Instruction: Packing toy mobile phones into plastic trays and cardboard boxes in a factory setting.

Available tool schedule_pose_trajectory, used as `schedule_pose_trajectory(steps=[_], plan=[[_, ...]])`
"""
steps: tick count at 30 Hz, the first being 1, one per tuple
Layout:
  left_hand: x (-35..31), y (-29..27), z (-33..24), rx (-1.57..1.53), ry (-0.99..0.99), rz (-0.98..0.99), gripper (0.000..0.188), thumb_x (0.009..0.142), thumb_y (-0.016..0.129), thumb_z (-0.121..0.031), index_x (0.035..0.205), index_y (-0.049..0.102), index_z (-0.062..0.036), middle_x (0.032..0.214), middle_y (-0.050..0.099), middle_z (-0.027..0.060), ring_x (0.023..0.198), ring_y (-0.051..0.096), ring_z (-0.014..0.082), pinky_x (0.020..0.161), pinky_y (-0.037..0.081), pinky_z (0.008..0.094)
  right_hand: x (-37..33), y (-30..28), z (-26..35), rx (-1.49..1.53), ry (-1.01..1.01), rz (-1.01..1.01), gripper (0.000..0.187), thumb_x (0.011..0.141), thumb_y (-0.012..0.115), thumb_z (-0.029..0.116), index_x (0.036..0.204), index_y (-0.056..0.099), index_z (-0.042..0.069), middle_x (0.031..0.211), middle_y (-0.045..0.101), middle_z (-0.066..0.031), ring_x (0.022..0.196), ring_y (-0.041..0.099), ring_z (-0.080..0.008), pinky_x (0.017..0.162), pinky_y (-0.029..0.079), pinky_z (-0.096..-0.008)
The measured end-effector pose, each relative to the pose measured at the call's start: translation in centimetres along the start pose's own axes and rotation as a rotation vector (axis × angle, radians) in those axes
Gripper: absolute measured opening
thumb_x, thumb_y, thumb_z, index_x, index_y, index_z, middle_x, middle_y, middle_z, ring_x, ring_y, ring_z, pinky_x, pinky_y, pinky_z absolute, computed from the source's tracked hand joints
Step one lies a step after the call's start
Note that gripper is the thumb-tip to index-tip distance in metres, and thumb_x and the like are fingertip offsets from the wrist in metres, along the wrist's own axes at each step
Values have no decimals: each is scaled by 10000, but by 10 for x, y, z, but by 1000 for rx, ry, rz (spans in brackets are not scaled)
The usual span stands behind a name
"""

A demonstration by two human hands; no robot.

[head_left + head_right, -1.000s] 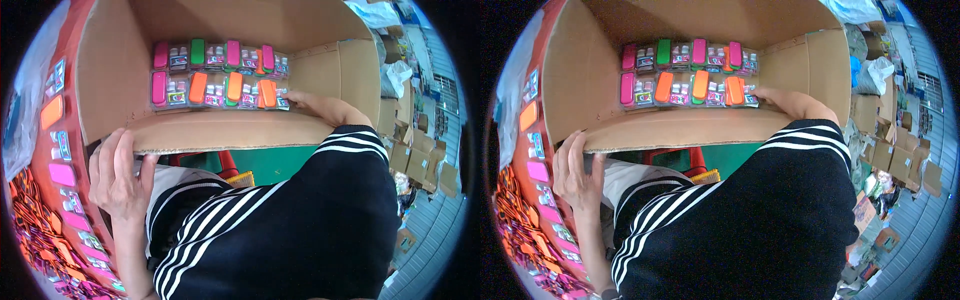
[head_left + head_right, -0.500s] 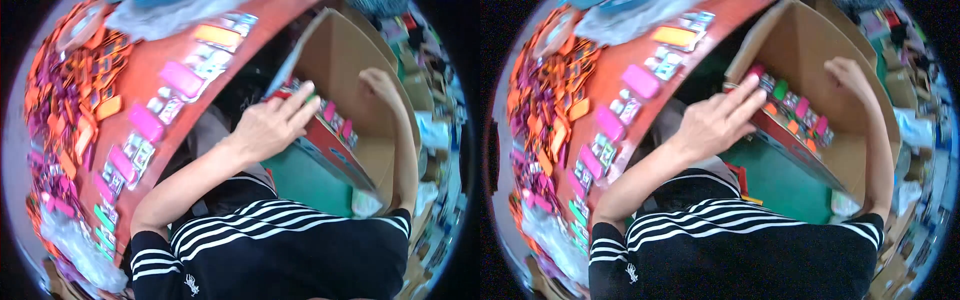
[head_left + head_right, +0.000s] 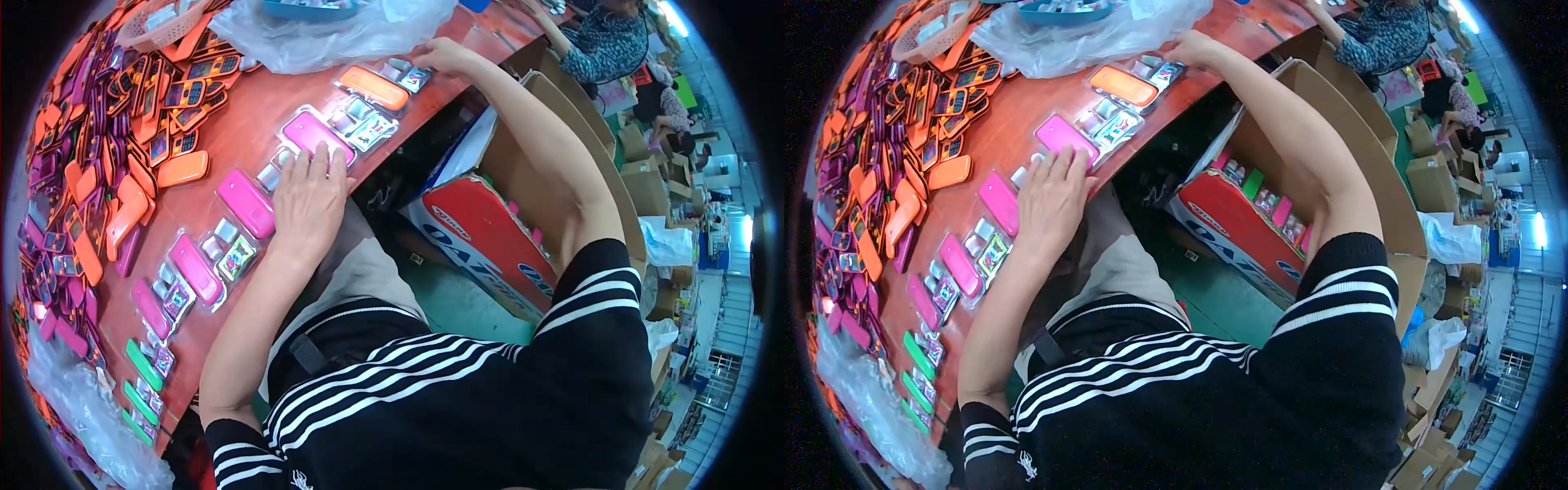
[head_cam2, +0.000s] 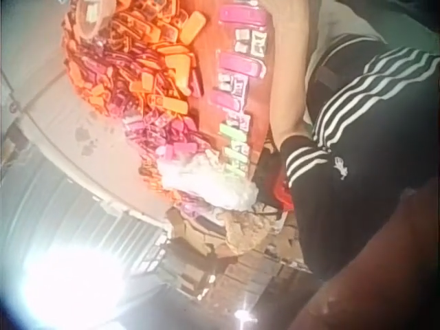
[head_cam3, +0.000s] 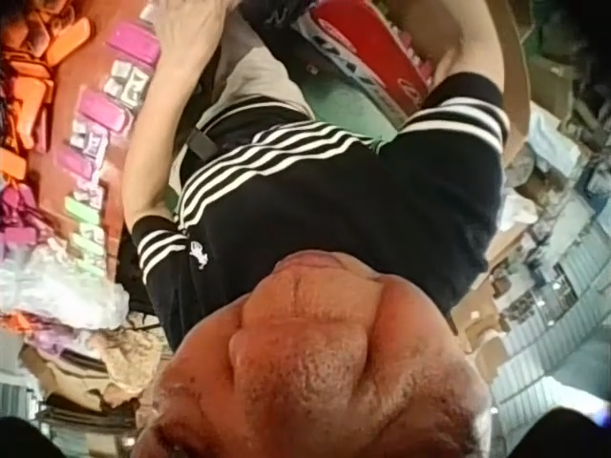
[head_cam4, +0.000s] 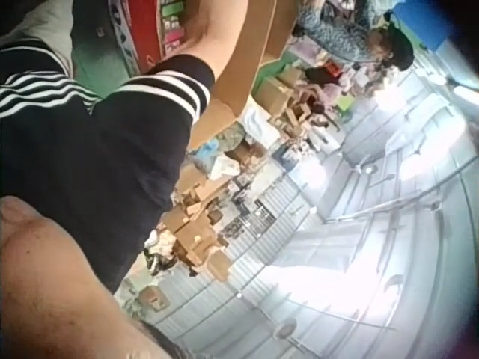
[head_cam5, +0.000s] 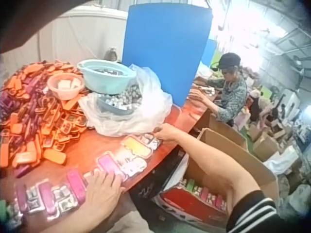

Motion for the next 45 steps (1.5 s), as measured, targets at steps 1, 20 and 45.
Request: schedule_pose_trajectory(steps=[1,20,45], plan=[[0,5,1,-3,16,21,374,839,536,-230,1154,502,-31,1176,529,163,1078,507,327,935,393,418,2,1,0,-3,-5,6,298,769,619,117,1029,587,-26,831,612,-111,681,606,-198,537,517,-292],[29,16,-30,-163,225,-88,322,776,498,-81,1092,553,-50,1134,576,100,1083,526,311,865,456,388,-66,-13,-18,688,206,298,225,874,536,70,1093,540,17,896,604,-23,736,591,-82,635,525,-212],[38,-1,-12,-294,57,-120,267,788,620,-218,987,583,-44,1042,571,99,1041,524,300,804,471,374,-90,8,18,-328,-158,-156,249,718,649,264,872,649,68,778,659,-80,625,643,-167,639,497,-298]])
Point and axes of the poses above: each hand's wrist, its own x-axis towards the middle knuckle, its own y-axis out of the palm, z = x × y, the point moved 7 cm from there along x, towards the middle knuckle
